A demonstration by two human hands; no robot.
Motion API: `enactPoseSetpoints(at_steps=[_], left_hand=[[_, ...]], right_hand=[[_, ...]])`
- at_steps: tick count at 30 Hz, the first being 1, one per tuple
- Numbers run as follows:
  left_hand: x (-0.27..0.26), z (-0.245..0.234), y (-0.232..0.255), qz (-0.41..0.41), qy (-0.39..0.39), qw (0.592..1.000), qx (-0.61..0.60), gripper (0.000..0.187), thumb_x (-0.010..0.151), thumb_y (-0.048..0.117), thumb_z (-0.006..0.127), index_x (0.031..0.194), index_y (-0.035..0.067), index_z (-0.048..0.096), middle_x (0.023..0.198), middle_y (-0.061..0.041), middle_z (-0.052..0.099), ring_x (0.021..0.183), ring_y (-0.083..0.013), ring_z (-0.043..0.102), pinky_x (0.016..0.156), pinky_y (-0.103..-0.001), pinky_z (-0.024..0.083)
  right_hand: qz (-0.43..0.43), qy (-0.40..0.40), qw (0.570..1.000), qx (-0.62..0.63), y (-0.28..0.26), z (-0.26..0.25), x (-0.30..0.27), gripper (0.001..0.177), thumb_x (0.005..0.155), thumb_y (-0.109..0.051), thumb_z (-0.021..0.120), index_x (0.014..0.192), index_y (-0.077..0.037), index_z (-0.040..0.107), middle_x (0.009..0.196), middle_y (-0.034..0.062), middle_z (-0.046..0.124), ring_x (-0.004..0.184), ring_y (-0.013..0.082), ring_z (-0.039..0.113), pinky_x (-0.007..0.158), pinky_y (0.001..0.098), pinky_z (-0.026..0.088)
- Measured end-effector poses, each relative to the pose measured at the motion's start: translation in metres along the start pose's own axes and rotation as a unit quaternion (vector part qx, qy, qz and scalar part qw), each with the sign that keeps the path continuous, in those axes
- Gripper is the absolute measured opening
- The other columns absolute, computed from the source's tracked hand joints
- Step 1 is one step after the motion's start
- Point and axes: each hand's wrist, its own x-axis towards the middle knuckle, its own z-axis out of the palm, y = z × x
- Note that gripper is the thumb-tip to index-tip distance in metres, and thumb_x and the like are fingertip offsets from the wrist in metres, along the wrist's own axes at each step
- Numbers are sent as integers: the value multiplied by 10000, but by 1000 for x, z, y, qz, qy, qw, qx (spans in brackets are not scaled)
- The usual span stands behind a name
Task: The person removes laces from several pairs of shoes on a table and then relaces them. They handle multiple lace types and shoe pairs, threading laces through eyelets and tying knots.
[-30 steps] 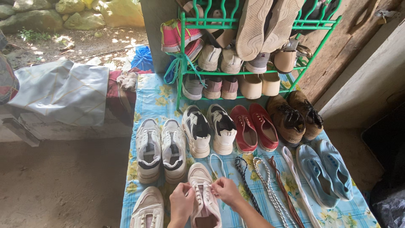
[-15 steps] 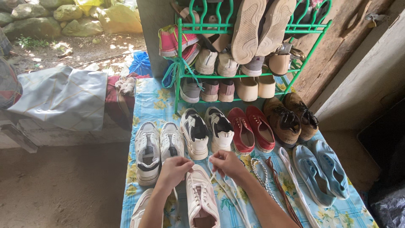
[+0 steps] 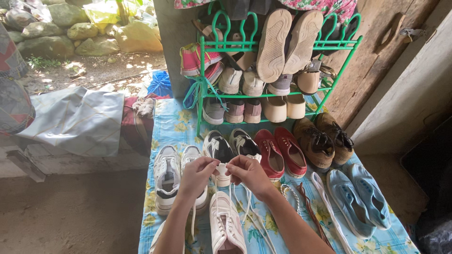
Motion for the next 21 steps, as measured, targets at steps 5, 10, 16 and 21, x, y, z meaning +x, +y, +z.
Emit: enactPoseSetpoints(at_steps=[5, 10, 16, 21], left_hand=[[-5, -5, 18, 58, 5, 993, -104, 215, 949, 126, 660, 1091, -24, 719, 814, 7, 697, 742, -78, 683, 675, -220, 490], [-10, 6, 37, 65, -8, 997, -45, 220, 956, 124, 640, 1133, 14, 708, 746, -4, 693, 715, -64, 642, 626, -213, 451], [-11, 14, 50, 66, -39, 995, -59, 270, 989, 212, 621, 1170, 30, 704, 773, -27, 678, 644, -66, 553, 588, -220, 444], [-4, -1, 1, -80, 30, 963, -257, 387, 1013, 317, 455, 1130, 37, 694, 727, -48, 665, 571, -106, 562, 545, -247, 453]], right_hand=[[-16, -5, 1000, 18, -3, 1, -4, 181, 945, -169, 686, 1059, -29, 671, 880, 50, 738, 678, 88, 635, 636, 253, 516], [4, -34, 999, -42, -15, 11, -9, 334, 883, -141, 689, 1215, -120, 657, 936, -19, 730, 715, 55, 642, 622, 230, 505], [-24, -49, 996, -67, -16, 15, -7, 239, 974, -248, 691, 1047, -26, 744, 827, -11, 696, 687, 46, 587, 596, 230, 470], [-47, -32, 998, -24, -10, 5, -3, 285, 1005, -266, 657, 950, -5, 760, 750, -14, 680, 652, 43, 544, 582, 226, 430]])
